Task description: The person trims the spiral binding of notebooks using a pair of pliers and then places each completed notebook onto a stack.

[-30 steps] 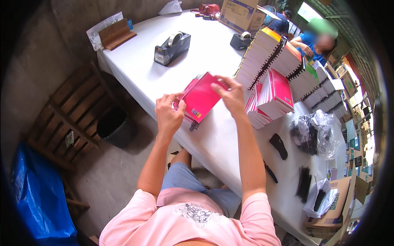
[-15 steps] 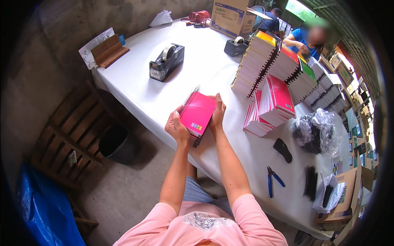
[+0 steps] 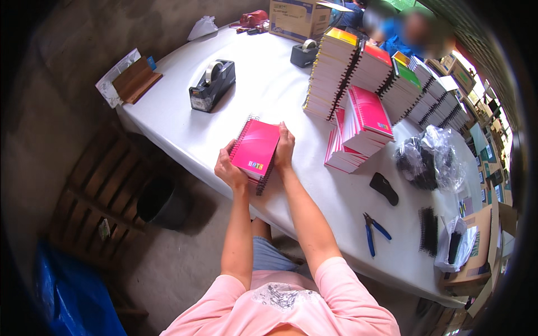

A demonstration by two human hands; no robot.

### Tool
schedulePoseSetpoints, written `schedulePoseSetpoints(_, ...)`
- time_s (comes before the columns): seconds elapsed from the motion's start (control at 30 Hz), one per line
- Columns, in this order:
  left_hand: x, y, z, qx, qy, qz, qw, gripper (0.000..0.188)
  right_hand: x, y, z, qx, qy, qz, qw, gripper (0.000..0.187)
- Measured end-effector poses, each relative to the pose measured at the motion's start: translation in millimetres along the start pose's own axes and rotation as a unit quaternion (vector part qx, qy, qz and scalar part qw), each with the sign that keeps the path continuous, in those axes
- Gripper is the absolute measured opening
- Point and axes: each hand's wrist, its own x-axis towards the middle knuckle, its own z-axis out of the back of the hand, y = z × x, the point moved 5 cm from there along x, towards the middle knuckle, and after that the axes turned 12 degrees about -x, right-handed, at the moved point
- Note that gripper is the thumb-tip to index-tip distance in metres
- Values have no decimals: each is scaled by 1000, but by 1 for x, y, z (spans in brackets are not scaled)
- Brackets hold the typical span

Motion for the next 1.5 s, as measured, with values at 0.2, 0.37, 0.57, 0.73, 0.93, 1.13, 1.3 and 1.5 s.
schedulePoseSetpoints(0.2,6,-1,16,-141,-19,-76,987,53,-17,58,14,-127,-41,111,985,29)
schedulePoseSetpoints(0.37,-4,-56,52,19,-113,-252,961,39,4,182,146,-455,-264,390,756,54)
schedulePoseSetpoints(0.57,-61,-130,-44,33,87,-374,923,27,72,158,247,-405,61,-122,904,56)
schedulePoseSetpoints(0.73,-96,-131,-98,81,292,-370,878,27,88,154,245,-342,122,-65,929,41)
schedulePoseSetpoints(0.93,-120,-89,-178,182,464,-241,833,49,88,160,249,-313,77,-86,943,48)
schedulePoseSetpoints(1.13,-124,-58,-214,274,508,-206,790,58,88,164,262,-308,58,-57,948,49)
schedulePoseSetpoints(1.3,-122,-75,-218,250,485,-177,819,54,18,211,265,-84,-52,35,994,40)
schedulePoseSetpoints(1.5,-133,-131,-188,76,551,-64,829,15,-92,192,256,-179,54,104,977,55)
